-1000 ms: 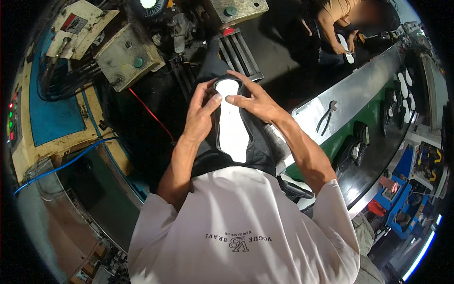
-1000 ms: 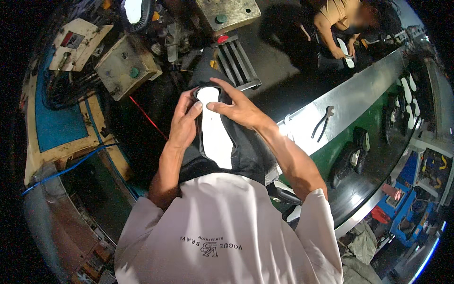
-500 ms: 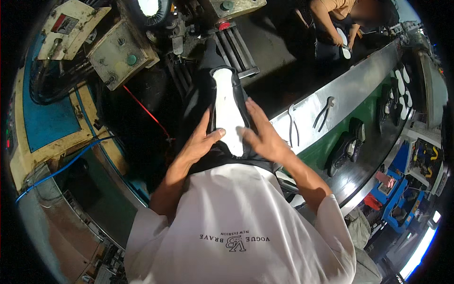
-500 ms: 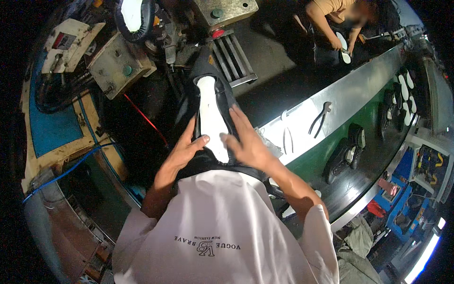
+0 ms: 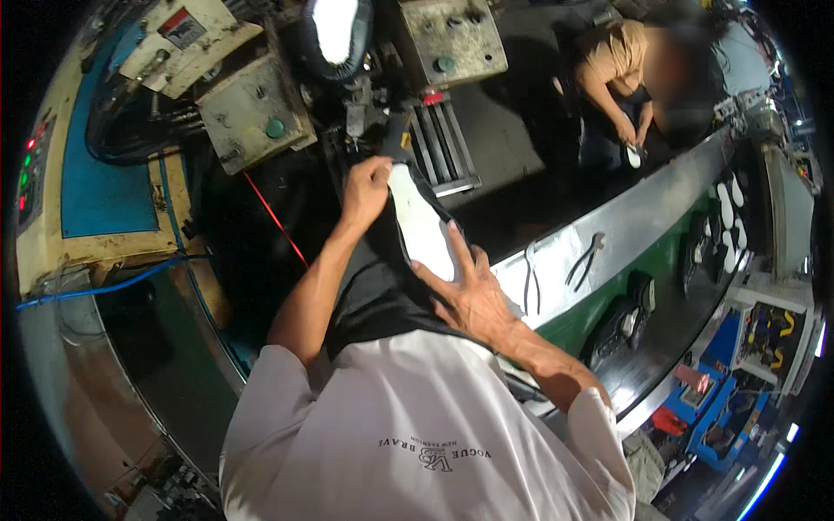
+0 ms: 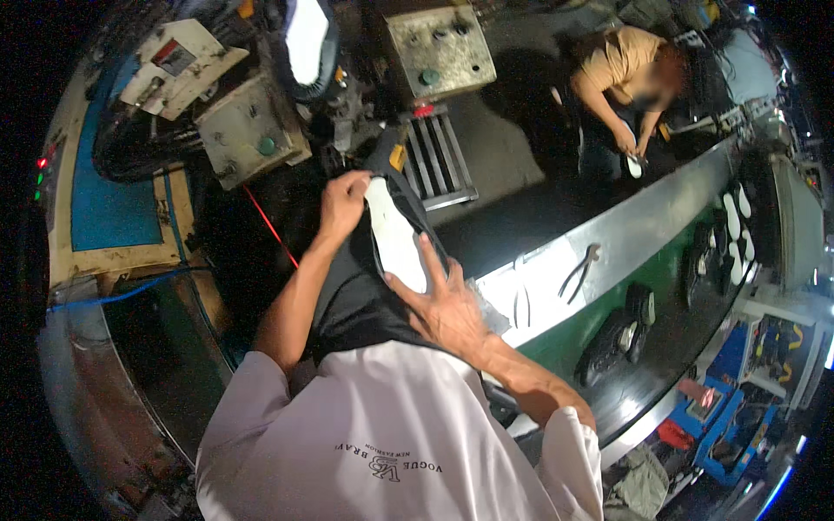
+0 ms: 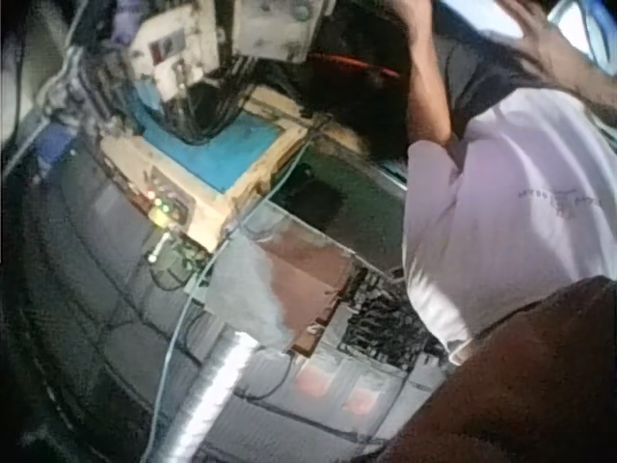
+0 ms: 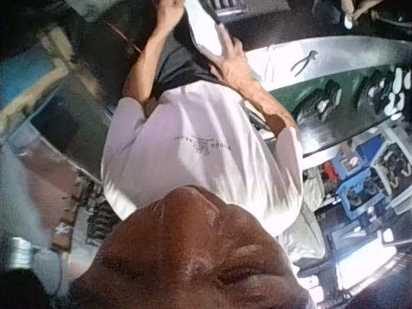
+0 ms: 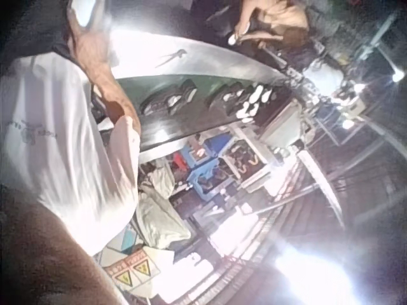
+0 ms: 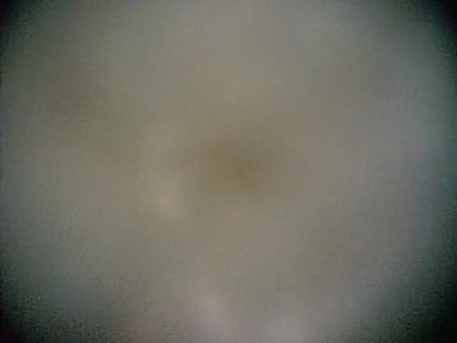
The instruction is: Manually assemble and last shoes using industrial machinery and handheld tools.
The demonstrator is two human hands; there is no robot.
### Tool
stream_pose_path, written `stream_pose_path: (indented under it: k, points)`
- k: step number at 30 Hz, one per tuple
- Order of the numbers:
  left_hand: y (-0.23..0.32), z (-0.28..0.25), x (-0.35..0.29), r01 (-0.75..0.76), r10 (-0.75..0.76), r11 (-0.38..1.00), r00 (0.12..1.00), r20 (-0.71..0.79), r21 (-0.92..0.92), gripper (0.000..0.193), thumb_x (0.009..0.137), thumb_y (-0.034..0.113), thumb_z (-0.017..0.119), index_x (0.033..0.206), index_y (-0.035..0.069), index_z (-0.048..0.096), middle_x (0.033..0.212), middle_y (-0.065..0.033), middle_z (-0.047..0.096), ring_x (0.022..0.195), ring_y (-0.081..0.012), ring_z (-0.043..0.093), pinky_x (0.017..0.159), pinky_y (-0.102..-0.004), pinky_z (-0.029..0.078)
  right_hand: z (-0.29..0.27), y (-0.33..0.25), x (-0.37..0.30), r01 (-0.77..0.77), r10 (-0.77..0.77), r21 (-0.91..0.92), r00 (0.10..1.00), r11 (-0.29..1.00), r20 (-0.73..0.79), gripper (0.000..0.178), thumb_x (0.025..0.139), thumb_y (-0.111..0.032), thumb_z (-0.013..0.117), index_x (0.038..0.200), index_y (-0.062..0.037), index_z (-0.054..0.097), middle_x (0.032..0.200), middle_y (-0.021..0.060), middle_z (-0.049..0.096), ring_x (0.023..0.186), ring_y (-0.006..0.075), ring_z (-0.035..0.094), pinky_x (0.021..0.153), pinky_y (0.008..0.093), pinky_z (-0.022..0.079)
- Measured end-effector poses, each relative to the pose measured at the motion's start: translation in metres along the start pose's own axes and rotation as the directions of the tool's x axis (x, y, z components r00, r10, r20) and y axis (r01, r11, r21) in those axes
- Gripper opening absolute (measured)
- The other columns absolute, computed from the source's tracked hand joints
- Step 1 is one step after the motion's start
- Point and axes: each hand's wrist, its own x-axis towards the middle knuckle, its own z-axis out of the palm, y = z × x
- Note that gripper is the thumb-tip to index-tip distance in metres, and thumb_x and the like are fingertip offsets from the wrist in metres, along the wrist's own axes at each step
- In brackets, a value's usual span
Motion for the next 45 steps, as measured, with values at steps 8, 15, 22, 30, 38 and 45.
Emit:
stream_pose_path:
  k: [8,15,22,30,38,45]
  points:
    - [-0.023,-0.076,0.069,0.035,-0.07,0.922,0.995,-0.077,-0.385,0.035,0.114,0.032,0.063,0.132,0.004,0.072,0.095,-0.0003,0.073,0.091,-0.0108,0.066,0.082,-0.0284,0.053,-0.042,0.015,0.0,-0.055,0.089,0.259,0.988,0.964,-0.124,0.064,0.09,-0.025,0.083,0.152,-0.0216,0.068,0.175,0.0351,0.019,0.14,0.0596,0.051,0.108,0.0635,0.056]
    - [0.123,-0.135,0.232,0.232,-0.106,0.634,0.971,0.215,-0.738,0.078,0.109,0.047,0.067,0.17,0.007,0.039,0.161,-0.0157,0.056,0.142,-0.0306,0.058,0.117,-0.0451,0.049,-0.135,0.022,0.086,-0.038,0.06,0.066,0.927,0.997,-0.371,0.063,0.089,-0.026,0.084,0.15,-0.0164,0.069,0.173,0.0376,0.023,0.147,0.0558,0.048,0.117,0.0612,0.049]
    - [0.108,-0.19,0.134,0.026,0.104,0.584,0.989,0.107,-0.811,0.09,0.1,0.047,0.063,0.168,-0.004,0.034,0.151,-0.0267,0.06,0.133,-0.0394,0.066,0.114,-0.053,0.055,-0.174,0.013,0.259,0.14,-0.125,-0.006,0.864,0.99,-0.488,0.071,0.089,-0.024,0.084,0.157,-0.0275,0.062,0.172,0.036,0.023,0.125,0.0581,0.056,0.106,0.0603,0.055]
    - [-0.021,-0.219,-0.061,0.27,-0.102,-0.014,0.958,0.27,-0.963,0.105,0.102,0.078,0.051,0.168,-0.002,0.034,0.149,-0.0315,0.059,0.119,-0.0441,0.071,0.096,-0.0568,0.063,-0.132,0.009,0.359,0.135,-0.074,0.077,0.844,0.988,-0.532,0.073,0.089,-0.022,0.084,0.158,-0.0302,0.06,0.174,0.033,0.019,0.126,0.0603,0.054,0.101,0.0624,0.058]
    - [-0.002,-0.195,-0.178,0.309,-0.522,0.06,0.82,0.234,-0.949,0.094,0.102,0.073,0.053,0.158,-0.002,0.047,0.133,-0.0279,0.069,0.112,-0.0406,0.074,0.096,-0.0549,0.063,-0.106,-0.002,0.351,0.078,0.013,0.154,0.857,0.985,-0.515,0.077,0.087,-0.017,0.086,0.158,-0.0287,0.058,0.176,0.0331,0.016,0.134,0.0644,0.05,0.103,0.0655,0.058]
    - [0.013,-0.18,-0.211,0.337,-0.557,0.2,0.812,0.176,-0.92,0.088,0.104,0.071,0.054,0.154,-0.002,0.05,0.125,-0.0244,0.073,0.104,-0.0404,0.075,0.09,-0.0511,0.064,-0.112,0.016,0.354,0.155,-0.33,-0.363,0.809,0.919,-0.487,0.085,0.086,-0.037,0.088,0.162,-0.0213,0.053,0.173,0.0253,0.032,0.16,0.056,0.025,0.126,0.0684,0.032]
